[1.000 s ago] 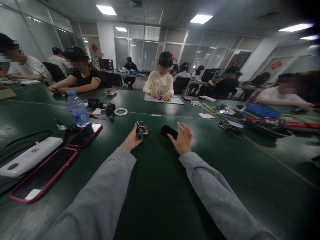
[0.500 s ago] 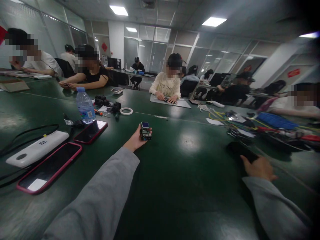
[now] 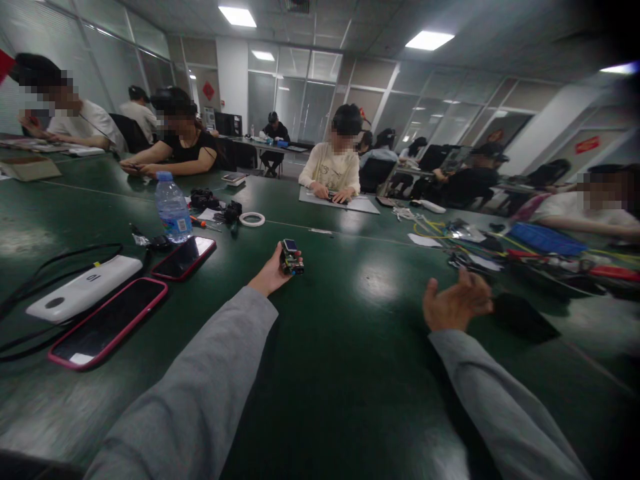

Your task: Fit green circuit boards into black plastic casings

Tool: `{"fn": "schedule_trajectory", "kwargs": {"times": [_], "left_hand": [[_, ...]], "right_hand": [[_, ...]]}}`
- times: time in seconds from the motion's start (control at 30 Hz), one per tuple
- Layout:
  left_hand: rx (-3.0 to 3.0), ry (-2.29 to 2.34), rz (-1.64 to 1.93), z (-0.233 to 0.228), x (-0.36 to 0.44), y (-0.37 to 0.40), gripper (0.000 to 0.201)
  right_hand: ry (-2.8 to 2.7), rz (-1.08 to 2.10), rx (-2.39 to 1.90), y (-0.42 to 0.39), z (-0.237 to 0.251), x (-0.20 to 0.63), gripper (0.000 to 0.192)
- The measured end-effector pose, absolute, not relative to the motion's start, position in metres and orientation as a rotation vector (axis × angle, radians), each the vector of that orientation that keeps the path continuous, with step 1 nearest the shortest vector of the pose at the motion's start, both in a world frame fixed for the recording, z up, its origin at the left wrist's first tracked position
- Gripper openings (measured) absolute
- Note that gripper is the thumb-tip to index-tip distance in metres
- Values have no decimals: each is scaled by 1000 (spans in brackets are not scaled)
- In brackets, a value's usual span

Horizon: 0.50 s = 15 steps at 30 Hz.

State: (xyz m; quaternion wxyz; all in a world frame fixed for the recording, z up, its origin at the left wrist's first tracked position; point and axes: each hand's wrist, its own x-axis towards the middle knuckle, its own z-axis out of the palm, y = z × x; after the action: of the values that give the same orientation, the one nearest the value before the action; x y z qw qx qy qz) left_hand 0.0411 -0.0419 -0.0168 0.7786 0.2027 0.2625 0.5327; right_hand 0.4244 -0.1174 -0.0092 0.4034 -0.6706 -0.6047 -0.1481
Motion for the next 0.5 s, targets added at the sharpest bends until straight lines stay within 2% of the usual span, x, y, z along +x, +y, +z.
{"fn": "schedule_trajectory", "kwargs": {"times": [0.07, 0.27, 0.37, 0.5], "left_hand": [[417, 566, 1169, -16, 42, -43, 44], [397, 560, 1222, -17, 46, -46, 39], [406, 571, 1242, -18, 46, -46, 41], [470, 510, 1103, -11, 42, -50, 53]], "right_hand": [[-1543, -526, -1586, -108, -12, 357, 66], [-2218, -357, -1159, -102, -12, 171, 61], [-2254, -309, -1196, -94, -13, 145, 61], [-2095, -218, -1355, -78, -19, 158, 55]]}}
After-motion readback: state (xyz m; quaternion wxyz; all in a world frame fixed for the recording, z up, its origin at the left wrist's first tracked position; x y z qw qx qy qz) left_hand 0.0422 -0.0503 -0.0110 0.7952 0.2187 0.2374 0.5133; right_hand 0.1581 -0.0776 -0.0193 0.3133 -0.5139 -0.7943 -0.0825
